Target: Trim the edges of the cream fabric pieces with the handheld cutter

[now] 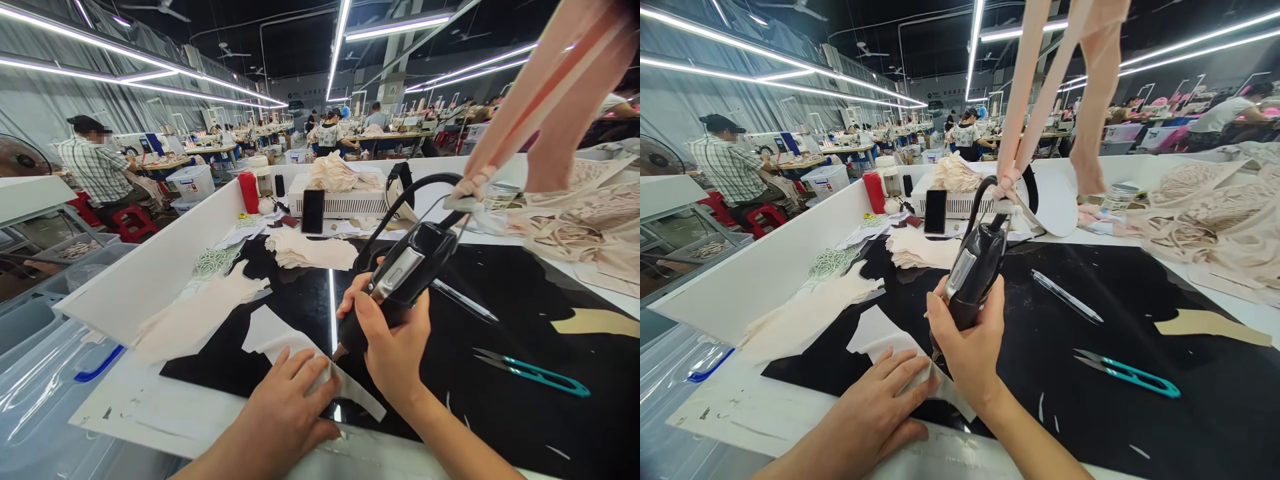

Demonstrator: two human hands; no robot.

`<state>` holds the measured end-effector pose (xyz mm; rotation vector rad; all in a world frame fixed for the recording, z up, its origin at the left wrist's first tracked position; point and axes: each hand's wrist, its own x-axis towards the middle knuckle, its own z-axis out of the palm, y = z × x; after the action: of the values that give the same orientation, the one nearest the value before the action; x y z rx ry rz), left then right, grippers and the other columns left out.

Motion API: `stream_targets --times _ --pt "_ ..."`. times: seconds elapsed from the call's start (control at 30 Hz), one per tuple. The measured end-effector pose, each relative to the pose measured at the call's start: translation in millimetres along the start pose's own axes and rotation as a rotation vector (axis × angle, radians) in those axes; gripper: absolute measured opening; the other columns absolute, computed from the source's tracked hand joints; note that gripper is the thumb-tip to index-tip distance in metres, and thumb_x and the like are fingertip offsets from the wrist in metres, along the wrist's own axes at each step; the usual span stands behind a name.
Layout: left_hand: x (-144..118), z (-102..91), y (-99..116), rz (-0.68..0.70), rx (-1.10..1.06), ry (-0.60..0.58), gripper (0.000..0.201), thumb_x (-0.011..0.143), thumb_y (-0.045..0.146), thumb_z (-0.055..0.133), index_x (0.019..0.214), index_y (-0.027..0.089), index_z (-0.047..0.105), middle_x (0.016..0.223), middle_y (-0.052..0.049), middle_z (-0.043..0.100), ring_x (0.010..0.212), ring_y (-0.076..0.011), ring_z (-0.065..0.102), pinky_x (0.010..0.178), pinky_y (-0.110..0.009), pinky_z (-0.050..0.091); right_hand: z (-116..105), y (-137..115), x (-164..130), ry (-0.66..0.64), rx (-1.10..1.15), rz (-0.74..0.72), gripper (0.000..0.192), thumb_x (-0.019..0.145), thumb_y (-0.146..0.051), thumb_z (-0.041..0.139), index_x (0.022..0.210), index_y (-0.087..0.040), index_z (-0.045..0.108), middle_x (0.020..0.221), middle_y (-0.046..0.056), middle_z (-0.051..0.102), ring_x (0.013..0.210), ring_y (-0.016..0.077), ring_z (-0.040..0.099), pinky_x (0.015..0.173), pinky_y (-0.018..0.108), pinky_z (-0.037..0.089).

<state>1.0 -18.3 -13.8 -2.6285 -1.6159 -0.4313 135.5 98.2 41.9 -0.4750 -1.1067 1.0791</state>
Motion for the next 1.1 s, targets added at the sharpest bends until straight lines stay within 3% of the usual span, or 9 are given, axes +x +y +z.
stream_targets --times 0.27,0.5,0.57,0.67,0.77,0.9,1.1 --pt "-1 3.1 -2 0.009 -0.007 0.000 0.065 0.089 0.044 0.086 0.142 0.019 0.058 0.141 -0.014 0.067 0.129 -0.0375 0.064 0.107 -0.062 0.057 0 3 -2 -0.028 0.009 -0.006 0.031 0.084 -0.018 0.077 0.102 -0.028 0.054 0.078 -0.009 0.072 0.056 0.0099 0.064 0.057 0.025 0.061" --pt "2 0.9 0 -0.007 -0.042 0.001 0.058 0.092 0.040 0.085 0.140 0.019 0.060 0.141 -0.014 0.067 0.131 -0.0368 0.063 0.111 -0.060 0.055 0 7 -1 -0.022 0.003 0.008 0.034 0.085 -0.019 0.076 0.110 -0.028 0.054 0.080 -0.007 0.071 0.057 0.0117 0.065 0.056 0.027 0.060" --pt "3 -5.2 -1 -0.017 -0.091 -0.015 0.049 0.099 0.037 0.077 0.142 0.020 0.060 0.141 -0.014 0.067 0.132 -0.0354 0.063 0.113 -0.059 0.053 -2 7 1 -0.027 0.007 0.005 0.036 0.085 -0.019 0.078 0.112 -0.028 0.055 0.080 -0.007 0.071 0.058 0.0119 0.065 0.056 0.028 0.060" --pt "5 -16.9 -11 -0.077 -0.217 -0.051 0.032 0.110 0.024 0.054 0.141 0.019 0.060 0.138 -0.011 0.070 0.127 -0.0277 0.068 0.113 -0.047 0.055 -7 2 5 -0.017 0.005 -0.007 0.033 0.086 -0.023 0.081 0.109 -0.028 0.057 0.082 -0.007 0.070 0.059 0.0122 0.065 0.058 0.028 0.060" --pt "7 -23.8 -27 -0.105 -0.280 -0.081 0.037 0.104 0.007 0.044 0.135 0.017 0.063 0.134 -0.010 0.073 0.121 -0.0247 0.071 0.106 -0.040 0.059 -15 -9 7 -0.015 0.011 -0.016 0.032 0.086 -0.031 0.085 0.104 -0.028 0.058 0.084 -0.006 0.070 0.061 0.0130 0.066 0.058 0.029 0.059" --pt "9 -21.1 -41 -0.082 -0.111 -0.111 0.048 0.095 -0.007 0.044 0.134 0.014 0.063 0.147 -0.012 0.065 0.130 -0.0275 0.065 0.112 -0.047 0.055 -23 -21 0 -0.036 0.021 0.014 0.031 0.088 -0.035 0.085 0.106 -0.028 0.060 0.083 -0.005 0.069 0.062 0.0145 0.065 0.057 0.030 0.058" --pt "12 -13.7 -24 -0.164 0.137 -0.124 0.033 0.099 0.001 0.054 0.128 0.012 0.064 0.139 -0.015 0.067 0.111 -0.0306 0.068 0.095 -0.048 0.062 -23 -22 -14 -0.052 0.074 0.044 0.032 0.087 -0.036 0.086 0.106 -0.029 0.062 0.083 -0.005 0.071 0.062 0.0141 0.066 0.057 0.030 0.058"
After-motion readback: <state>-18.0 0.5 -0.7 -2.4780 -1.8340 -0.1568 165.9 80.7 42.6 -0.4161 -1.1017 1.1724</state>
